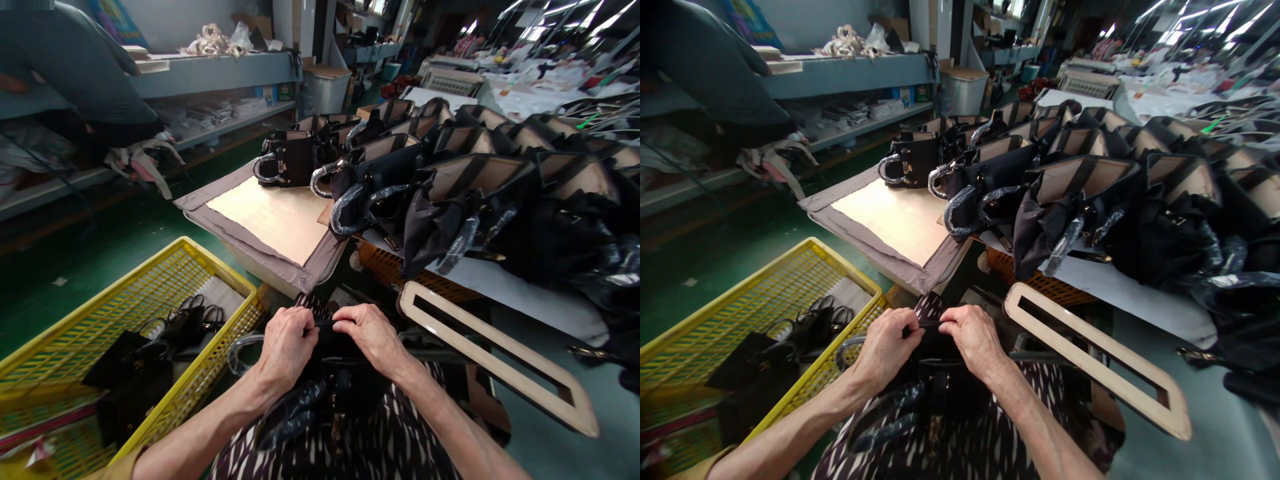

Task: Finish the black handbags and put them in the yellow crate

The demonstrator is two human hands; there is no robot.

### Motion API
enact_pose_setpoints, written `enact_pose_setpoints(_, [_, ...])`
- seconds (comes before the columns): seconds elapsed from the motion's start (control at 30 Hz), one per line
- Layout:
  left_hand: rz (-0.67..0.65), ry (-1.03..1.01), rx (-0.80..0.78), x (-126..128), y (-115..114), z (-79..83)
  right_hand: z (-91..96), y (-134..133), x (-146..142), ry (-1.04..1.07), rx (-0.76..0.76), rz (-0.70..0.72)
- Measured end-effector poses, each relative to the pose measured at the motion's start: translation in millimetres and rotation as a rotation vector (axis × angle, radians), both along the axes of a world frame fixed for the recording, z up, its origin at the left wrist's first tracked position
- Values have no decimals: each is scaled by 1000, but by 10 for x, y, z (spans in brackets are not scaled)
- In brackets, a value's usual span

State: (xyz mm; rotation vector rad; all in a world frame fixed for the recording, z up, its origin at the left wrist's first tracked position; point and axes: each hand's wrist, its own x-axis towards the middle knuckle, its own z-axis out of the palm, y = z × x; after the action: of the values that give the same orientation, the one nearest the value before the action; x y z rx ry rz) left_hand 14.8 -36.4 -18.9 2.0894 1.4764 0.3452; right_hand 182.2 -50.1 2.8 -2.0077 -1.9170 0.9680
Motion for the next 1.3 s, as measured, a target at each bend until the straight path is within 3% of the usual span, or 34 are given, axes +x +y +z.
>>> enact_pose_setpoints(0.27, [100,-27,-79,11,27,-11,9,28,17,56,-27,-59])
enact_pose_setpoints(0.7, [88,-108,-149,27,57,-13,-36,41,71,213,-166,-120])
enact_pose_setpoints(1.0, [79,-226,-181,-25,101,23,56,82,-60,136,-120,39])
enact_pose_setpoints(1.13, [-17,-289,-277,-157,178,65,59,101,-90,119,-111,38])
enact_pose_setpoints(1.3, [-43,-344,-500,-328,255,91,44,94,-62,114,-141,10])
